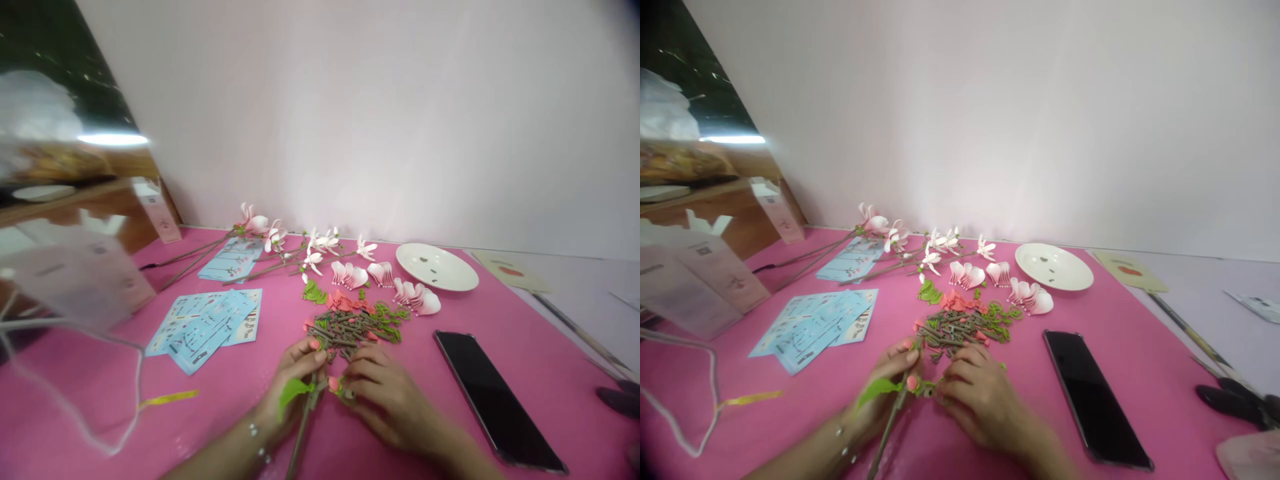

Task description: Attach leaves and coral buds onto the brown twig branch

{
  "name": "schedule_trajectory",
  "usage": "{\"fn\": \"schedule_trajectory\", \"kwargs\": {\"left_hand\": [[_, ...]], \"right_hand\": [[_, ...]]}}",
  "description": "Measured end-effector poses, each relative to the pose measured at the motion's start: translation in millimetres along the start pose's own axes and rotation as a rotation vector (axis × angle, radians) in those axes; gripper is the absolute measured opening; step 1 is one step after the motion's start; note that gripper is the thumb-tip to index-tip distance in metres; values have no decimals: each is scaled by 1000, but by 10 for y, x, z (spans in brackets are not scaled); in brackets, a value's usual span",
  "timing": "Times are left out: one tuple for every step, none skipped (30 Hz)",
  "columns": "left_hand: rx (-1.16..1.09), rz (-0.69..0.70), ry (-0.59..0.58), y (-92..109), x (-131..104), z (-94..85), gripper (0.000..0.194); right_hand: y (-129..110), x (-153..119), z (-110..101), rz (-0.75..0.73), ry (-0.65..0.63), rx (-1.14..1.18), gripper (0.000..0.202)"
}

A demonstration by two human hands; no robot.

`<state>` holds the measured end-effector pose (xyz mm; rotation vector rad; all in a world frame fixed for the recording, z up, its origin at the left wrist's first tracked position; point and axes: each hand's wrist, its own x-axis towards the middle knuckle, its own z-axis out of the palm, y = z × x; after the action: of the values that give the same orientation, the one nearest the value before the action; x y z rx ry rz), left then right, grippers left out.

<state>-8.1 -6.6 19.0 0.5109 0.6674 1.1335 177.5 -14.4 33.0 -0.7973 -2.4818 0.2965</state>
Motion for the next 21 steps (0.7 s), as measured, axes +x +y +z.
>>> {"fn": "schedule_trajectory", "kwargs": {"left_hand": [[-6,2,-9,-12,5,-10,26],[-13,1,-20,-22,10,-19,25],[-21,0,-32,-28,15,-26,24],[-31,-2,-43,-28,19,-31,23],[-44,-4,-52,-22,25,-36,22],[-58,-6,-61,-9,30,-40,21],[-72,-10,-72,9,37,-45,20],[-86,-16,-89,30,43,-51,19],[-98,-26,-113,52,50,-57,19],[-111,-40,-141,73,55,-64,20],[-126,-53,-174,91,59,-70,21],[-143,-64,-210,104,60,-76,21],[-162,-74,-244,113,58,-82,22],[-183,-80,-275,117,55,-89,22],[-205,-83,-305,117,51,-97,22],[-225,-84,-335,113,46,-106,22],[-243,-87,-363,107,42,-118,22],[-258,-92,-390,99,40,-131,20],[-270,-97,-417,90,39,-145,19],[-280,-101,-441,81,39,-158,17],[-289,-105,-461,73,40,-171,16]], "right_hand": [[10,-14,29,17,-22,-3,13],[23,-30,51,32,-45,-5,14],[39,-48,66,46,-68,-2,15],[59,-68,73,58,-75,9,15],[86,-90,76,75,-54,22,15],[122,-114,76,99,-6,29,15],[166,-141,75,133,60,29,15],[220,-171,75,173,135,18,14],[281,-202,77,220,210,-3,14],[346,-232,80,268,276,-30,15],[411,-261,84,313,327,-58,17],[471,-287,88,350,366,-82,18],[522,-308,91,382,399,-103,18],[561,-324,93,408,423,-121,18],[588,-335,94,426,436,-134,18],[604,-341,94,439,442,-143,18],[609,-342,93,450,441,-150,17],[607,-340,92,457,437,-154,16],[600,-337,92,464,431,-157,14],[591,-333,92,470,424,-159,13],[583,-331,93,476,416,-161,11]]}}
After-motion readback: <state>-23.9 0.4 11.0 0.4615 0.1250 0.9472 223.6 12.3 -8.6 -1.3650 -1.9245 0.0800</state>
